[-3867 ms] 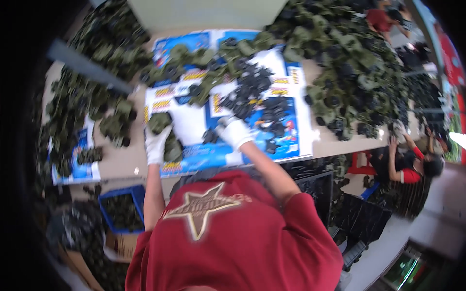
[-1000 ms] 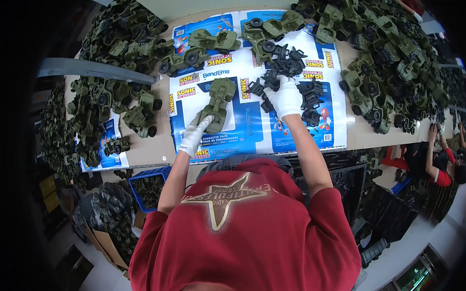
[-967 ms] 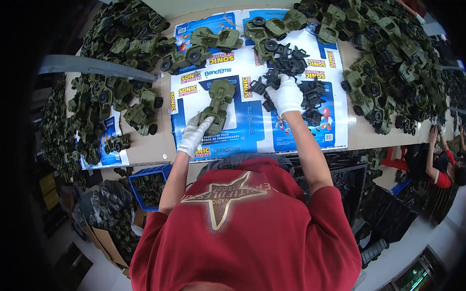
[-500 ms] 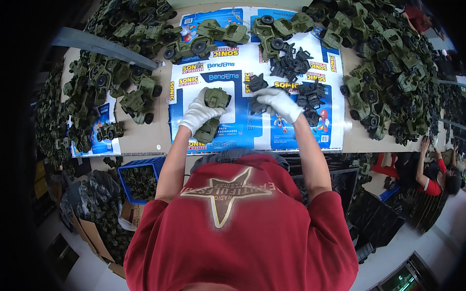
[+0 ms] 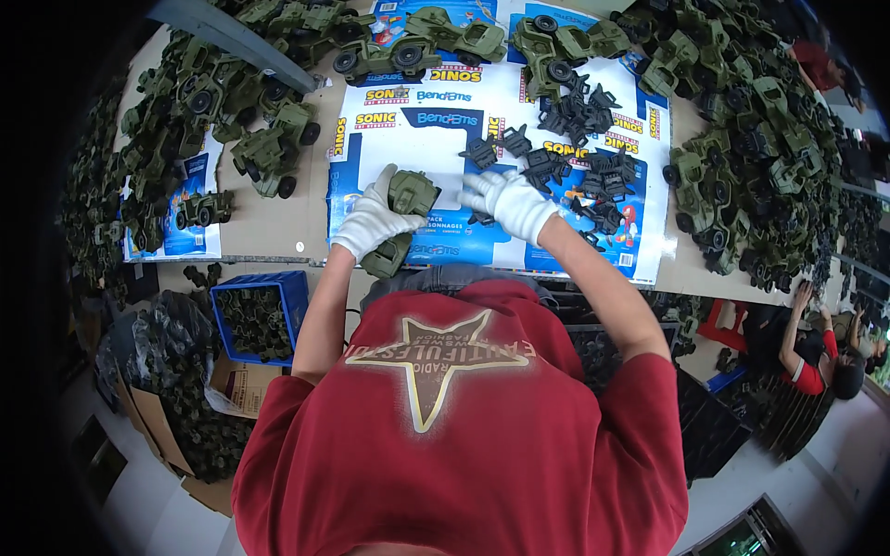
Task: Assembling the black chassis base into green toy truck bodies at an assembly station.
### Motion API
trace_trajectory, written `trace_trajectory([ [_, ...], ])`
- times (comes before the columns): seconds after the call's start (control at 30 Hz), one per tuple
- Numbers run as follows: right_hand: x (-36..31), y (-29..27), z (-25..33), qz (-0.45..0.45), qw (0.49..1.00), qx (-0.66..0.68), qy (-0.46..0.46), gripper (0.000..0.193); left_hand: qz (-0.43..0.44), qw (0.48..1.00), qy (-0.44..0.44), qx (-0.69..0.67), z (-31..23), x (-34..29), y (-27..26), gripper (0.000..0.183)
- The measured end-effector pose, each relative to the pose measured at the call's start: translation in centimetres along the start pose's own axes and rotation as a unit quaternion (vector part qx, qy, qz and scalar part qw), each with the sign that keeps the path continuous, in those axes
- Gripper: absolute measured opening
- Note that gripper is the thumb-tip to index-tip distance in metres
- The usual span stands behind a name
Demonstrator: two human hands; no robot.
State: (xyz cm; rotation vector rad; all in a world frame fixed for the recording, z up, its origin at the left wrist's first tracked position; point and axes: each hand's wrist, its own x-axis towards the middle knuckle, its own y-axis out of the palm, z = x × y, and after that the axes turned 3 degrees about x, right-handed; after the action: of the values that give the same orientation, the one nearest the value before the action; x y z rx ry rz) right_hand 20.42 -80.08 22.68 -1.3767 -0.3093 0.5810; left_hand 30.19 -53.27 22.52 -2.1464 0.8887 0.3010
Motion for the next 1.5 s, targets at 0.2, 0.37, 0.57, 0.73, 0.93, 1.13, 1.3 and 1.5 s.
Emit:
trace_trajectory([
  [0.2, 0.4, 1.9, -0.5, 0.102, 0.992, 0.069, 0.016, 0.046, -0.001, 0.997, 0.032, -0.077, -0.6, -2.0, -0.8, 0.090],
  [0.37, -0.7, 3.0, -0.9, 0.018, 0.998, 0.066, 0.006, 0.061, -0.010, 0.987, 0.020, -0.157, -3.0, -4.5, -2.4, 0.076],
  [0.57, -0.1, 1.9, 0.0, -0.006, 0.975, 0.194, 0.108, 0.057, 0.008, 0.972, 0.056, -0.228, -5.2, -5.8, -3.4, 0.074],
  [0.73, 0.6, -4.0, 1.4, -0.126, 0.705, 0.672, 0.187, 0.055, 0.040, 0.958, 0.082, -0.273, -7.3, -6.4, -3.8, 0.077],
  [0.93, 0.4, -1.7, 1.6, -0.158, 0.517, 0.824, 0.170, 0.056, 0.075, 0.971, 0.041, -0.225, -9.1, -6.2, -4.2, 0.074],
  [1.13, 0.2, -2.4, 0.5, -0.126, 0.653, 0.734, 0.138, 0.051, 0.080, 0.973, 0.043, -0.211, -8.9, -5.6, -3.4, 0.072],
  [1.3, -0.4, -2.3, -0.6, -0.054, 0.618, 0.766, 0.168, 0.053, 0.104, 0.949, 0.060, -0.290, -8.2, -5.2, -3.0, 0.072],
  [1.5, 0.8, -6.9, 0.4, -0.160, 0.754, 0.622, 0.142, 0.059, 0.050, 0.939, 0.027, -0.339, -9.5, -5.2, -2.0, 0.069],
])
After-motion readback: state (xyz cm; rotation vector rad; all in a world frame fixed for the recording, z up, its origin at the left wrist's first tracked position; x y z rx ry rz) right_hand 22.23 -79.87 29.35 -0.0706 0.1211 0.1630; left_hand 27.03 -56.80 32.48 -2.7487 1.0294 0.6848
